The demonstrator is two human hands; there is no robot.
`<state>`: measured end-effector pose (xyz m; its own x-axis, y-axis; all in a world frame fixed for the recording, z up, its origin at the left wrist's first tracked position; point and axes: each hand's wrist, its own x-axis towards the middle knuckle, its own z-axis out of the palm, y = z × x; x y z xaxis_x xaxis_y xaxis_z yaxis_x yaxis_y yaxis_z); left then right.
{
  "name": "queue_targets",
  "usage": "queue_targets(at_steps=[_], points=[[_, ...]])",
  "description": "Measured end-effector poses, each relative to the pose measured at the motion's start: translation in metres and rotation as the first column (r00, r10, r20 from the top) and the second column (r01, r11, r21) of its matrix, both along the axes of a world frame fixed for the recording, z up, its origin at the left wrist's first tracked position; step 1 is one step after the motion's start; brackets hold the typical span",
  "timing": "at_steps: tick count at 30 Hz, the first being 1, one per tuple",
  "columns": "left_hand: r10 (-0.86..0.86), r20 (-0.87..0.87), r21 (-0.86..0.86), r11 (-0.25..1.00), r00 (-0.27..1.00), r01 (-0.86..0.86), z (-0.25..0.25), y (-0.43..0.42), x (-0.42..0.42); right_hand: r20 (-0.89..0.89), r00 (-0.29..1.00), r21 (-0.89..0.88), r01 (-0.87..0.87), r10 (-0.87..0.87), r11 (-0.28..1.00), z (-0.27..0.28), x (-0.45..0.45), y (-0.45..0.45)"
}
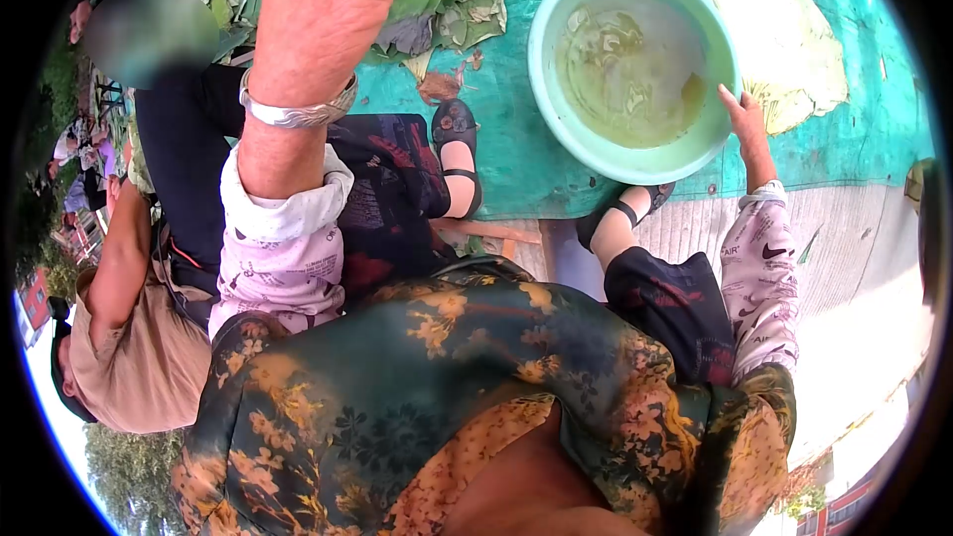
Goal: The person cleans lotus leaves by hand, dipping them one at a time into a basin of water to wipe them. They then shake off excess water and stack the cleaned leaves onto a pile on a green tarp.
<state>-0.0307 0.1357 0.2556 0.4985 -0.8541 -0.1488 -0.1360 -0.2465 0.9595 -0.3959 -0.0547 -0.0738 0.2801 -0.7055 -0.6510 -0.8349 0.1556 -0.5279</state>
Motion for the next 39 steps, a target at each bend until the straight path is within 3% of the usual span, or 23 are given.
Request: queue_targets(at_steps=[1,3,6,9,15,23,36,39], points=[[0.033,0.01,0.005,0.999,0.999,-0.033,0.0,0.0,-0.004,0.138,0.98,0.143,0.121,-0.141,0.982,-0.001,0.001,0.006],[-0.07,0.027,0.065,0.996,0.997,0.068,-0.012,0.002,0.008,0.322,0.832,0.455,0.282,-0.452,0.844,-0.003,0.0,0.014],[-0.1,0.015,0.128,0.987,0.995,0.097,-0.02,0.004,0.016,0.258,0.813,0.703,0.212,-0.521,0.679,0.001,0.002,0.017],[-0.023,0.053,0.122,0.992,0.998,0.017,-0.011,0.007,0.015,0.311,0.815,0.703,0.15,-0.49,0.695,-0.004,-0.006,0.018],[-0.042,0.059,0.017,0.999,0.997,0.041,-0.005,0.006,0.021,0.4,0.779,0.687,0.094,-0.483,0.72,0.0,-0.001,0.046],[-0.026,0.019,-0.032,0.999,0.999,0.027,0.003,0.006,0.024,0.357,0.757,0.772,0.09,-0.547,0.629,0.014,0.053,0.082],[0.104,0.107,-0.097,0.991,0.989,-0.093,0.032,0.033,0.032,0.358,0.87,0.645,0.033,-0.34,0.764,0.049,0.118,0.093],[0.138,0.053,-0.077,0.988,0.989,-0.134,0.032,0.044,0.042,0.315,0.901,0.626,0.04,-0.3,0.779,0.052,0.132,0.091]])
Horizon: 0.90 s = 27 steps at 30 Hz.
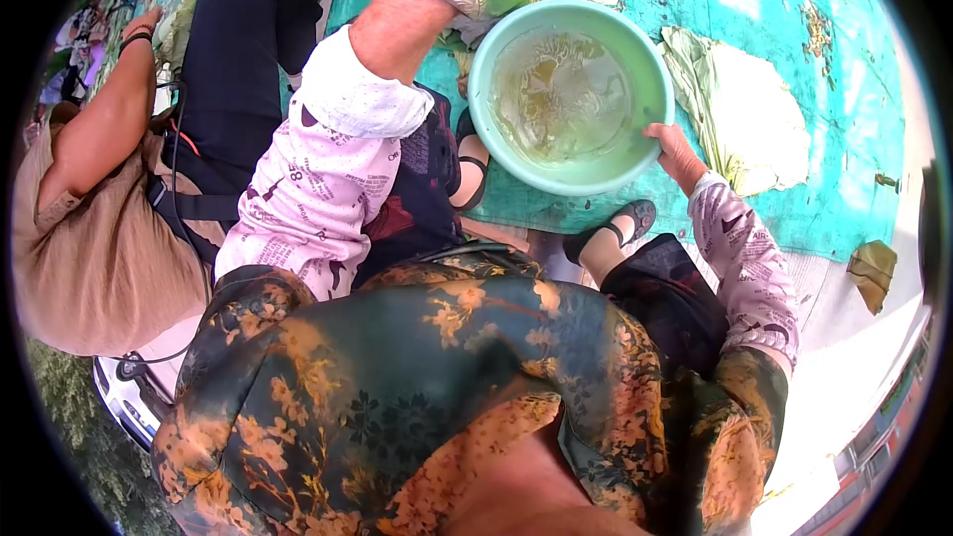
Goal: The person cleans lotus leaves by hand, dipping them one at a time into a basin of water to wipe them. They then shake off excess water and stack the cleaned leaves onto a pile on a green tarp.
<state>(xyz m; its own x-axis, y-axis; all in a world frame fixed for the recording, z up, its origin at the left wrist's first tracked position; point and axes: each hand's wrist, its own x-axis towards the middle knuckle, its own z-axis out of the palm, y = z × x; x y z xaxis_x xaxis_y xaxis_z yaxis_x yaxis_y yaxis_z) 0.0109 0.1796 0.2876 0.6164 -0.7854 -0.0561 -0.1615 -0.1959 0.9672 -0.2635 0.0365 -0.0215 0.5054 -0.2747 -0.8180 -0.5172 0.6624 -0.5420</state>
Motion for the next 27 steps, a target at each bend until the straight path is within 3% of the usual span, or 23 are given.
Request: queue_targets(at_steps=[2,6,10,12,14,15,17,21,24,25,27], points=[[-0.008,-0.004,-0.119,0.993,1.0,0.007,-0.009,0.006,0.015,-0.02,0.999,-0.041,-0.038,0.037,0.998,-0.005,0.004,0.0],[0.042,-0.023,-0.279,0.959,0.999,-0.047,-0.012,0.023,0.035,0.05,0.99,-0.088,0.135,-0.131,0.987,-0.029,-0.007,0.026],[0.043,0.052,-0.268,0.963,0.998,-0.028,-0.012,0.034,0.039,0.011,0.996,-0.132,0.088,-0.088,0.987,-0.021,-0.015,0.036],[0.038,0.008,-0.296,0.955,0.999,-0.034,-0.011,0.041,0.034,-0.035,0.989,-0.16,0.14,-0.147,0.977,-0.017,-0.017,0.044],[0.012,-0.083,-0.33,0.943,0.996,-0.038,-0.032,0.027,0.042,-0.078,0.97,-0.154,0.216,-0.23,0.964,-0.031,-0.021,0.04],[0.017,-0.087,-0.324,0.945,0.996,-0.044,-0.032,0.028,0.042,0.015,0.985,-0.208,0.171,-0.172,0.963,-0.082,-0.037,0.033],[0.033,-0.029,-0.278,0.96,0.999,-0.04,-0.021,0.027,0.032,-0.079,0.928,-0.116,0.354,-0.364,0.928,-0.077,-0.035,0.044],[0.01,-0.12,-0.251,0.967,0.993,-0.04,-0.016,0.032,0.021,-0.08,0.881,-0.062,0.463,-0.467,0.884,-0.084,-0.036,0.077],[0.013,-0.174,-0.205,0.978,0.985,-0.05,-0.014,0.029,0.012,-0.077,0.936,-0.251,0.315,-0.343,0.915,-0.14,-0.049,0.087],[0.025,-0.153,-0.162,0.985,0.988,-0.05,-0.012,0.028,0.009,-0.177,0.848,-0.135,0.481,-0.499,0.866,-0.069,-0.036,0.099],[-0.012,-0.108,-0.187,0.982,0.994,-0.008,-0.012,0.028,0.007,-0.16,0.846,-0.09,0.501,-0.51,0.86,-0.103,-0.044,0.108]])
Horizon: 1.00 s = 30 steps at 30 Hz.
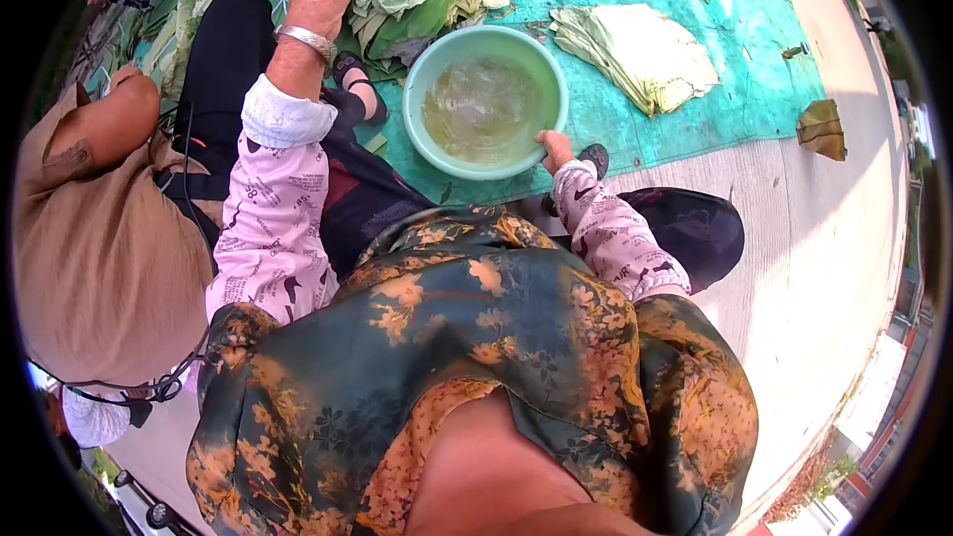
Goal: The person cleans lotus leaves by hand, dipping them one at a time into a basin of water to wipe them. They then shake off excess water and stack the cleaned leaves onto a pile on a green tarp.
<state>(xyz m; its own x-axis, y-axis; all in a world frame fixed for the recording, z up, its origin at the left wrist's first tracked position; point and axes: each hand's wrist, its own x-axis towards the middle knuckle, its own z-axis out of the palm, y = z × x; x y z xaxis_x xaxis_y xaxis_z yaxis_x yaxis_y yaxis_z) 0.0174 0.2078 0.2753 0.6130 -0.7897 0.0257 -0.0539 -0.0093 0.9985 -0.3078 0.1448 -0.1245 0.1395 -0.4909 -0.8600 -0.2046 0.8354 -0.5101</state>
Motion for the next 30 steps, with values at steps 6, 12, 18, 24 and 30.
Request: queue_targets(at_steps=[6,12,18,24,30], points=[[-0.1,0.126,0.0,0.995,0.987,0.1,-0.004,-0.004,-0.015,-0.01,1.0,0.047,-0.006,0.006,0.999,-0.014,-0.002,0.04],[-0.148,0.188,0.061,0.988,0.971,0.139,-0.011,-0.007,-0.019,0.206,0.952,0.2,0.185,-0.226,0.962,0.003,0.007,0.069],[-0.143,0.126,0.099,0.986,0.982,0.131,-0.017,-0.007,-0.021,0.285,0.936,0.321,0.109,-0.205,0.941,0.05,0.019,0.08],[-0.137,0.048,0.108,0.985,0.989,0.132,-0.005,0.002,-0.031,0.462,0.887,0.342,-0.203,0.023,0.917,0.069,-0.023,0.005],[-0.079,-0.026,0.106,0.991,0.997,0.081,0.025,0.003,-0.056,0.171,0.983,0.164,0.032,-0.06,0.986,0.026,-0.026,-0.093]])
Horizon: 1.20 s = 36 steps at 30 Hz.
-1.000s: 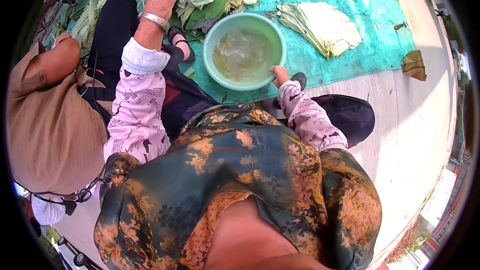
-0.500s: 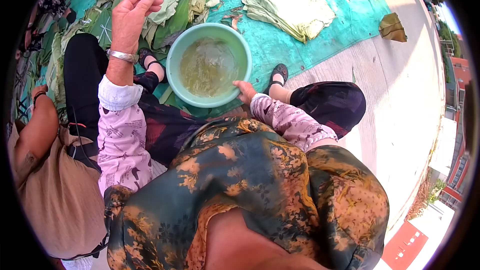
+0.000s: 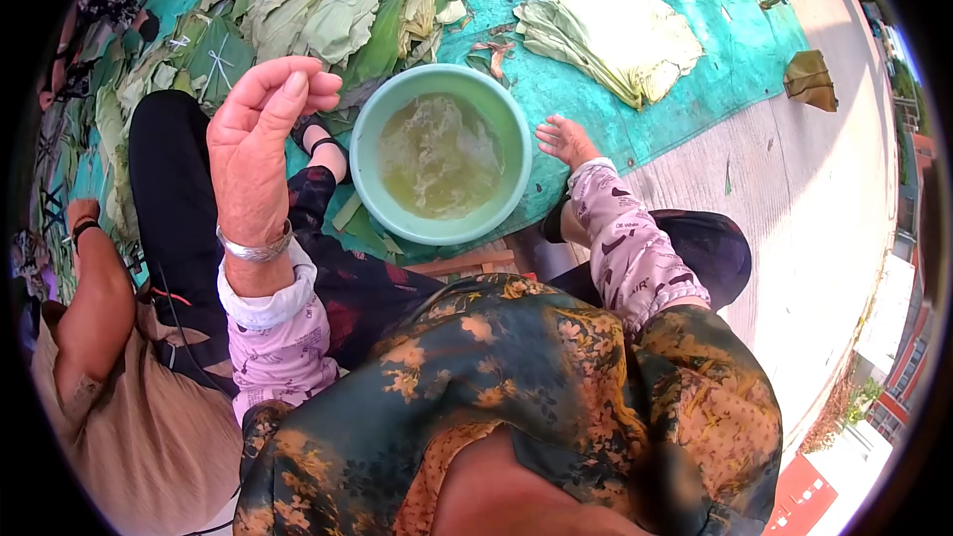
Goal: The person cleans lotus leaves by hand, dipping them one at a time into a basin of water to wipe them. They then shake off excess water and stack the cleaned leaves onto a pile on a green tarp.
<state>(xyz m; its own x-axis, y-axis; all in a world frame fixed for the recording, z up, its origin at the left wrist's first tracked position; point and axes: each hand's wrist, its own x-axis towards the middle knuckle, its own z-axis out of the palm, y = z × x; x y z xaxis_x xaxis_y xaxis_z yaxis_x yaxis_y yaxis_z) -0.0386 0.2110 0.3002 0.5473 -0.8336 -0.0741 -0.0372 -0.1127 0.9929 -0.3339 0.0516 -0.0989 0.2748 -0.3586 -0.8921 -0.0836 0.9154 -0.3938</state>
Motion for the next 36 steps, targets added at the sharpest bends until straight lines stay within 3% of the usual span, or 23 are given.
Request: queue_targets(at_steps=[1,3,4,5,6,7,9,10,12,13,14,15,17,18,21,24,25,27,28,29,32,34,36], points=[[0.007,-0.022,0.002,1.0,1.0,-0.007,0.003,0.001,-0.003,-0.042,0.999,-0.008,-0.026,0.025,1.0,-0.002,0.008,-0.011],[0.012,-0.05,-0.028,1.0,0.999,-0.013,0.005,-0.002,-0.007,-0.088,0.907,-0.097,-0.419,0.412,0.903,0.0,0.029,-0.031],[0.024,-0.081,-0.013,1.0,0.996,-0.025,0.007,-0.003,-0.009,-0.121,0.802,-0.132,-0.597,0.584,0.792,0.004,0.042,-0.042],[0.015,-0.074,-0.018,1.0,0.997,-0.016,0.013,0.003,-0.014,-0.263,0.591,-0.134,-0.805,0.763,0.577,0.013,0.056,-0.044],[0.001,-0.06,-0.03,1.0,0.998,-0.003,0.012,0.003,-0.015,-0.285,0.36,-0.105,-0.933,0.888,0.344,0.012,0.072,-0.053],[-0.006,-0.02,-0.026,1.0,1.0,0.006,0.014,0.003,-0.015,-0.297,0.104,-0.071,-0.994,0.949,0.087,0.01,0.086,-0.062],[-0.033,0.021,-0.044,0.998,0.999,0.034,0.012,-0.002,-0.012,-0.251,-0.367,-0.024,-0.923,0.896,-0.385,0.003,0.121,-0.084],[-0.041,0.027,-0.043,0.998,0.999,0.042,0.011,-0.004,-0.01,-0.244,-0.45,0.103,-0.893,0.859,-0.438,0.009,0.141,-0.092],[-0.126,0.021,-0.038,0.991,0.992,0.127,0.009,-0.009,-0.002,-0.191,-0.632,0.05,-0.77,0.751,-0.635,0.002,0.177,-0.13],[-0.11,-0.001,-0.006,0.994,0.994,0.11,0.006,-0.01,0.001,-0.254,-0.397,0.074,-0.917,0.882,-0.392,0.014,0.197,-0.162],[-0.096,-0.027,0.027,0.995,0.995,0.096,0.004,-0.011,0.001,-0.493,-0.287,-0.069,-0.928,0.821,-0.366,-0.059,0.216,-0.218],[-0.075,0.002,0.071,0.995,0.997,0.075,0.001,-0.015,0.003,-0.631,0.344,-0.557,-0.825,0.696,-0.097,-0.054,0.223,-0.265],[-0.063,0.025,0.157,0.986,0.998,0.058,0.0,-0.021,0.001,-0.701,0.672,-0.713,-0.656,0.239,-0.249,-0.043,0.255,-0.337],[-0.062,0.029,0.154,0.986,0.998,0.057,-0.001,-0.023,0.002,-0.612,0.791,-0.735,-0.573,-0.007,-0.363,-0.039,0.264,-0.354],[-0.051,0.003,0.201,0.978,0.999,0.049,0.0,-0.025,0.005,-0.489,0.759,-0.872,-0.442,0.429,-0.212,-0.017,0.254,-0.356],[-0.086,-0.035,0.188,0.978,0.996,0.092,0.0,-0.021,0.01,-0.524,0.456,-0.64,-0.768,0.719,0.021,0.048,0.197,-0.299],[-0.113,-0.056,0.176,0.977,0.992,0.121,0.001,-0.019,0.01,-0.583,0.395,-0.624,-0.777,0.709,-0.08,0.049,0.167,-0.291],[-0.082,-0.057,0.196,0.976,0.995,0.092,0.002,-0.015,0.005,-0.545,0.467,-0.469,-0.858,0.696,0.209,0.061,0.098,-0.272],[-0.07,-0.053,0.202,0.976,0.996,0.08,0.003,-0.017,0.002,-0.569,0.467,-0.389,-0.878,0.677,0.28,0.069,0.062,-0.264],[-0.113,-0.145,0.159,0.978,0.983,0.136,0.0,-0.017,0.004,-0.56,0.515,-0.318,-0.857,0.649,0.406,0.078,0.027,-0.256],[0.068,-0.163,0.233,0.972,0.984,-0.029,-0.005,-0.025,-0.011,-0.619,0.64,-0.223,-0.699,0.455,0.679,0.082,-0.078,-0.23],[0.051,-0.221,0.292,0.956,0.974,0.016,-0.011,-0.036,-0.018,-0.611,0.727,-0.209,-0.528,0.311,0.823,0.066,-0.144,-0.216],[0.023,-0.252,0.402,0.912,0.967,0.083,-0.027,-0.052,-0.022,-0.59,0.783,-0.238,-0.4,0.195,0.885,0.043,-0.189,-0.206]])
